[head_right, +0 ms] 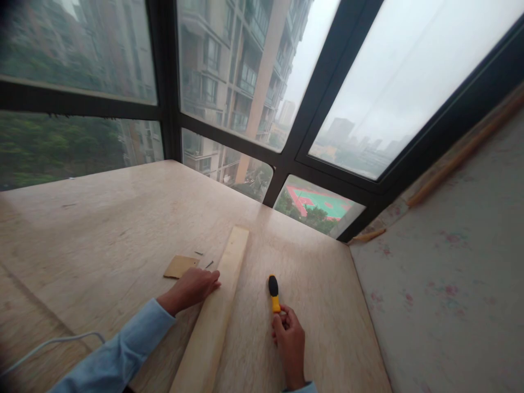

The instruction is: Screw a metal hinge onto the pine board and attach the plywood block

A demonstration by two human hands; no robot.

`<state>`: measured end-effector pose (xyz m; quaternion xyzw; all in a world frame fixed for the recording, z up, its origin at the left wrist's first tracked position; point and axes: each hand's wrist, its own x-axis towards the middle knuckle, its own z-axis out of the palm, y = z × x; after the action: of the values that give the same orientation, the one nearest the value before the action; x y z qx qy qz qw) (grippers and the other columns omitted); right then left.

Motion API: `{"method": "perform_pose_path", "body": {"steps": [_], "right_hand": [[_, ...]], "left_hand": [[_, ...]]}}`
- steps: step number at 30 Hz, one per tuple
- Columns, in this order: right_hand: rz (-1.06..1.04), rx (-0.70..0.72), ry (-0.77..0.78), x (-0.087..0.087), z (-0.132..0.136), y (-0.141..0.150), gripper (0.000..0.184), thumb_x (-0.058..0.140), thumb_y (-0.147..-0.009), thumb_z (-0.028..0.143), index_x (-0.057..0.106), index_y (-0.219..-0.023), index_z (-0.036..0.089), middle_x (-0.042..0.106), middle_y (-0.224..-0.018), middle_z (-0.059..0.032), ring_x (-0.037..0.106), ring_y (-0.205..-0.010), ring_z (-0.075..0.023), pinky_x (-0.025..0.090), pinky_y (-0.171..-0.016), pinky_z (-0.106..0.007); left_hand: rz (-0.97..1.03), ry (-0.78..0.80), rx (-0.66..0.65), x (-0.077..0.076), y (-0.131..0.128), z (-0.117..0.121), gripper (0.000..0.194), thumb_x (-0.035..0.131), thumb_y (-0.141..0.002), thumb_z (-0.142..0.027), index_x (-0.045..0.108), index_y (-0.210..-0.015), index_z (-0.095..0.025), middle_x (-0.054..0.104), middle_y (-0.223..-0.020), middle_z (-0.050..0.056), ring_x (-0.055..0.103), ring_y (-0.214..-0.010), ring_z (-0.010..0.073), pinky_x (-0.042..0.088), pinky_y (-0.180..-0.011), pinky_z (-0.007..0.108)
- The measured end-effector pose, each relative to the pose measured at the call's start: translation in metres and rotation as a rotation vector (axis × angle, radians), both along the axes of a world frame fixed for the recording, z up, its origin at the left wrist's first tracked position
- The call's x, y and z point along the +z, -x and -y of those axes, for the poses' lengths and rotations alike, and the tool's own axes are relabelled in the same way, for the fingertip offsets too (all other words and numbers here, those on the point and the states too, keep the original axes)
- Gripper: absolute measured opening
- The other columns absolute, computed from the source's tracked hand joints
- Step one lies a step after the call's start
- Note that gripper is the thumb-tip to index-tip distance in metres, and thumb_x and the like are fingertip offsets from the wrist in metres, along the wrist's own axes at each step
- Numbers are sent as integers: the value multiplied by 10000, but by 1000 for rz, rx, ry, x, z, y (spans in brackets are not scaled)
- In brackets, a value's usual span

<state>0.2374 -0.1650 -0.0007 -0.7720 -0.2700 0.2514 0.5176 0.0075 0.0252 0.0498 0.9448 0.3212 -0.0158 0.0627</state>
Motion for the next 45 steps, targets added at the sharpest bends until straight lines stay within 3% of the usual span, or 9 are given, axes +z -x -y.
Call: {"method": "perform_pose_path", "body": {"steps": [6,12,20,27,30,32,35,40,45], "right_hand": [[-7,-15,-5,5,-1,2,511,630,-644,510,654,-974,120,637,-579,4,560,-460,-170,452,-424,-278],[-3,-13,-15,1,0,2,512,635,-665,523,657,-990,128,636,-584,9,553,-453,-165,439,-415,-270],[27,4,-1,-4,1,-1,507,627,-687,518,658,-1007,126,638,-603,8,568,-478,-170,452,-424,-270],[15,-10,-14,-1,1,0,524,655,-670,527,668,-1005,124,645,-601,1,574,-484,-179,451,-426,-275],[-3,-12,-8,2,1,2,539,654,-649,542,669,-992,126,641,-597,2,568,-476,-177,447,-419,-276],[-6,-11,-9,4,0,2,525,648,-650,537,669,-982,131,635,-590,6,562,-469,-173,444,-418,-275],[-1,-7,-17,4,0,3,501,638,-663,522,666,-980,135,626,-585,14,560,-469,-167,440,-425,-271],[-13,-16,-16,4,0,3,519,650,-644,543,672,-971,141,613,-579,21,560,-466,-166,433,-419,-268],[-2,-12,-16,4,0,3,522,650,-655,544,675,-979,136,622,-580,15,568,-477,-171,446,-426,-269]], "left_hand": [[54,-1,53,0,-1,3,233,456,-971,-308,632,-928,-163,728,-820,157,713,-788,283,494,-669,335],[25,-11,67,0,-3,5,297,411,-991,-337,655,-978,-168,737,-830,164,716,-782,308,488,-632,347],[28,-14,90,-1,-6,2,367,399,-989,-308,711,-889,-144,724,-796,174,717,-783,312,493,-642,356],[14,19,107,9,0,3,436,458,-965,-496,712,-918,-145,731,-863,186,715,-840,340,516,-677,382],[13,55,106,15,5,2,301,562,-924,-421,685,-1031,-168,741,-899,168,715,-869,339,517,-701,382],[6,95,64,18,8,0,196,569,-911,-308,705,-992,-193,746,-918,153,712,-898,332,513,-718,376],[27,137,12,18,12,-5,209,535,-890,-208,743,-888,-223,755,-910,126,711,-913,308,502,-735,357],[91,115,-18,14,13,-9,225,520,-882,-198,736,-825,-222,762,-880,94,713,-876,262,474,-726,318],[92,95,-49,8,13,-10,183,538,-908,-249,712,-873,-208,755,-896,102,709,-886,277,464,-709,313]]}}
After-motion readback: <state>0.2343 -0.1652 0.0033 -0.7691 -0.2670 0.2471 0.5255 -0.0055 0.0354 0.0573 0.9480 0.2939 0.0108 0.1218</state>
